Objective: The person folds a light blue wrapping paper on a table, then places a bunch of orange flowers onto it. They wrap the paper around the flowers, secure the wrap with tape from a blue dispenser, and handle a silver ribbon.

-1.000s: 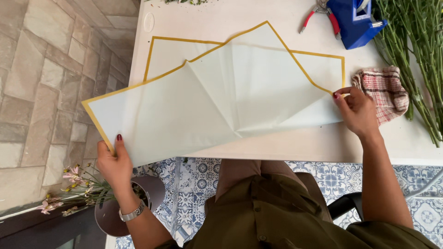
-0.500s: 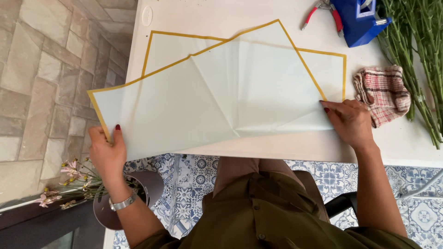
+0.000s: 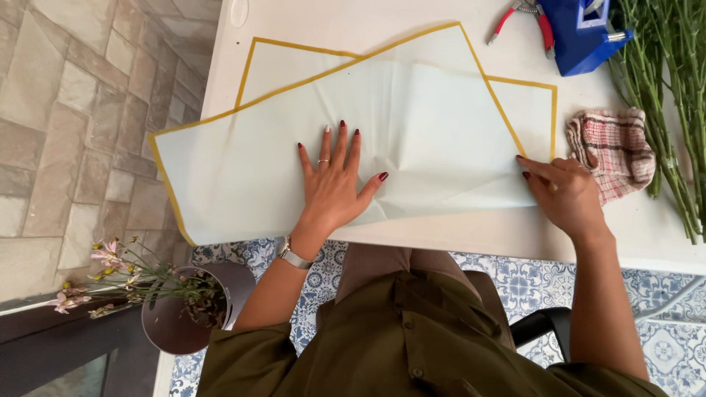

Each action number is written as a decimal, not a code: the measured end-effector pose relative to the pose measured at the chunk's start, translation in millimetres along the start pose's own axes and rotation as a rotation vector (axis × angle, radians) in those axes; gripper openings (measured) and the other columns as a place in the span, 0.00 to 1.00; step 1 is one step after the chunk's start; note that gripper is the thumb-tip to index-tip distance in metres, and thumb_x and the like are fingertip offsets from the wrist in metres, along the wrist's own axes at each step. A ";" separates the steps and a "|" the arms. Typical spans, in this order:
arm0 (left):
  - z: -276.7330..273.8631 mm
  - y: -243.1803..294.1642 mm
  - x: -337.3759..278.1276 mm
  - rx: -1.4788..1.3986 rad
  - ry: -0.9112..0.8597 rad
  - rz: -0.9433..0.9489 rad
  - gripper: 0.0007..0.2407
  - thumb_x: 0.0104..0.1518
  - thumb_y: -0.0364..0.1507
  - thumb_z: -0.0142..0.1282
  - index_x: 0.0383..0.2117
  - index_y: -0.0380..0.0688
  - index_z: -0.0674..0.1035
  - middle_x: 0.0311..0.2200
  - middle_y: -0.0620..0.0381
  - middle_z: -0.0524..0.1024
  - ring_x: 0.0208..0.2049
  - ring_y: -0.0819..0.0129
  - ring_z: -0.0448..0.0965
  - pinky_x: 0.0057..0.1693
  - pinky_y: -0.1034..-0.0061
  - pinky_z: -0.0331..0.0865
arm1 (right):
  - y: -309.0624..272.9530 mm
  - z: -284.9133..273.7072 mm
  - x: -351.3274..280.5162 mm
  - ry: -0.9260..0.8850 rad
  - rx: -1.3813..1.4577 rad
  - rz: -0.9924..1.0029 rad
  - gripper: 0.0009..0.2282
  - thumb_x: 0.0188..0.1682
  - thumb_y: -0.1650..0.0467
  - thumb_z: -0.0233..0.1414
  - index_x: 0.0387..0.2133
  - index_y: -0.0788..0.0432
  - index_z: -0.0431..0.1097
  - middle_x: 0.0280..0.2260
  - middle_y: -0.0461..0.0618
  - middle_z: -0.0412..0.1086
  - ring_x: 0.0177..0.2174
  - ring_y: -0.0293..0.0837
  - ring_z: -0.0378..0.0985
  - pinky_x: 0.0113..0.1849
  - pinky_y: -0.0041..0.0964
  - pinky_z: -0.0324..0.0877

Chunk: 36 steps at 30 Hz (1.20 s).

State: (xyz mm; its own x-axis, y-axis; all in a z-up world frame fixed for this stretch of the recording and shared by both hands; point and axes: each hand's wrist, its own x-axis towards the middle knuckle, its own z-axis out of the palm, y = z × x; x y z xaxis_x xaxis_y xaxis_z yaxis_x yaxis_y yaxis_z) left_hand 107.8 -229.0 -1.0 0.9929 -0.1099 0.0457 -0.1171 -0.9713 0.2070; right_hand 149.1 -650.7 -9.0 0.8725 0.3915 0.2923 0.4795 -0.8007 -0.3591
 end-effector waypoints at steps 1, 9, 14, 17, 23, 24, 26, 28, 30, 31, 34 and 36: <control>0.2 -0.9 -0.2 0.000 0.002 -0.003 0.35 0.63 0.56 0.33 0.71 0.45 0.57 0.74 0.48 0.46 0.74 0.47 0.43 0.67 0.29 0.37 | -3.2 -8.0 7.4 0.000 0.000 -0.003 0.14 0.56 0.81 0.57 0.53 0.56 0.80 0.23 0.48 0.63 0.25 0.47 0.62 0.30 0.44 0.62; 0.0 -9.4 0.9 -0.053 -0.005 -0.005 0.33 0.65 0.55 0.33 0.72 0.49 0.54 0.74 0.47 0.42 0.74 0.49 0.40 0.68 0.30 0.34 | -106.8 -27.7 77.3 0.053 -0.041 -0.394 0.21 0.51 0.66 0.65 0.56 0.64 0.74 0.43 0.56 0.79 0.44 0.56 0.81 0.50 0.52 0.73; -47.0 -9.6 -26.7 -0.203 0.023 0.229 0.35 0.62 0.54 0.44 0.71 0.48 0.58 0.73 0.44 0.51 0.74 0.45 0.48 0.68 0.24 0.30 | -149.6 10.2 60.6 -0.205 -0.032 -0.527 0.34 0.42 0.48 0.56 0.62 0.47 0.66 0.60 0.55 0.68 0.58 0.57 0.71 0.57 0.65 0.61; -44.2 -15.1 -52.2 -0.060 0.040 0.371 0.37 0.57 0.51 0.53 0.72 0.47 0.58 0.72 0.47 0.55 0.74 0.51 0.49 0.70 0.29 0.32 | -139.3 25.9 54.0 -0.164 -0.137 -0.583 0.33 0.48 0.48 0.49 0.66 0.46 0.62 0.64 0.53 0.63 0.61 0.53 0.68 0.59 0.63 0.58; -5.9 -46.3 -70.0 0.229 0.230 0.438 0.29 0.62 0.36 0.53 0.70 0.42 0.62 0.69 0.47 0.63 0.70 0.56 0.59 0.69 0.37 0.49 | -127.6 44.6 42.6 -0.013 -0.209 -0.651 0.21 0.58 0.57 0.45 0.61 0.51 0.67 0.59 0.49 0.71 0.58 0.49 0.73 0.58 0.53 0.65; -0.2 -51.2 -69.6 0.313 0.313 0.489 0.27 0.62 0.31 0.52 0.70 0.43 0.62 0.68 0.48 0.64 0.70 0.58 0.61 0.70 0.41 0.54 | -126.0 46.5 41.1 0.033 -0.229 -0.685 0.20 0.59 0.58 0.45 0.58 0.52 0.70 0.56 0.49 0.73 0.56 0.48 0.75 0.58 0.52 0.67; -3.6 -52.8 -67.9 0.320 0.351 0.511 0.25 0.63 0.28 0.51 0.68 0.43 0.65 0.66 0.49 0.67 0.69 0.59 0.63 0.69 0.44 0.56 | -117.7 50.8 38.0 0.036 -0.265 -0.697 0.19 0.60 0.59 0.41 0.59 0.52 0.69 0.56 0.49 0.73 0.56 0.47 0.75 0.58 0.51 0.66; -8.2 -56.5 -71.2 0.326 0.385 0.529 0.23 0.63 0.25 0.50 0.67 0.43 0.67 0.64 0.50 0.70 0.68 0.60 0.65 0.69 0.48 0.58 | -115.4 50.7 34.6 0.035 -0.298 -0.711 0.19 0.62 0.61 0.38 0.59 0.52 0.69 0.56 0.48 0.73 0.57 0.46 0.74 0.59 0.51 0.65; -13.9 -59.8 -71.2 0.334 0.382 0.524 0.20 0.63 0.24 0.50 0.63 0.41 0.71 0.61 0.49 0.73 0.65 0.58 0.68 0.69 0.50 0.61 | -113.1 45.0 34.3 0.051 -0.364 -0.723 0.17 0.61 0.64 0.41 0.58 0.52 0.69 0.56 0.48 0.74 0.56 0.45 0.75 0.58 0.51 0.66; -11.9 -60.7 -72.1 0.335 0.383 0.527 0.20 0.63 0.24 0.50 0.63 0.41 0.71 0.61 0.49 0.73 0.65 0.58 0.68 0.69 0.50 0.61 | -113.1 43.5 33.0 0.053 -0.365 -0.721 0.17 0.61 0.64 0.41 0.58 0.52 0.69 0.56 0.48 0.74 0.56 0.45 0.75 0.58 0.51 0.66; -5.7 -64.7 -76.2 0.361 0.385 0.539 0.20 0.63 0.24 0.50 0.63 0.42 0.72 0.60 0.50 0.74 0.65 0.59 0.70 0.69 0.51 0.61 | -111.4 43.8 29.1 0.049 -0.379 -0.734 0.17 0.60 0.66 0.41 0.60 0.50 0.68 0.57 0.44 0.73 0.58 0.42 0.73 0.59 0.51 0.66; -1.9 -67.4 -77.4 0.343 0.364 0.505 0.20 0.63 0.23 0.50 0.63 0.41 0.72 0.61 0.48 0.74 0.64 0.57 0.70 0.68 0.49 0.60 | -105.8 47.9 28.3 0.037 -0.363 -0.710 0.17 0.62 0.64 0.39 0.60 0.49 0.68 0.57 0.44 0.73 0.58 0.43 0.72 0.60 0.53 0.64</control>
State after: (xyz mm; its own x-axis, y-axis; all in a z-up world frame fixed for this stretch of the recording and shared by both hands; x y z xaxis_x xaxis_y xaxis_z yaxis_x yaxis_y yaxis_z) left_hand 38.8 -154.6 -16.6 0.7418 -0.5445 0.3915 -0.4879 -0.8387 -0.2419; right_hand 127.5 -533.2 -5.2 0.3632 0.8533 0.3741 0.8537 -0.4656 0.2331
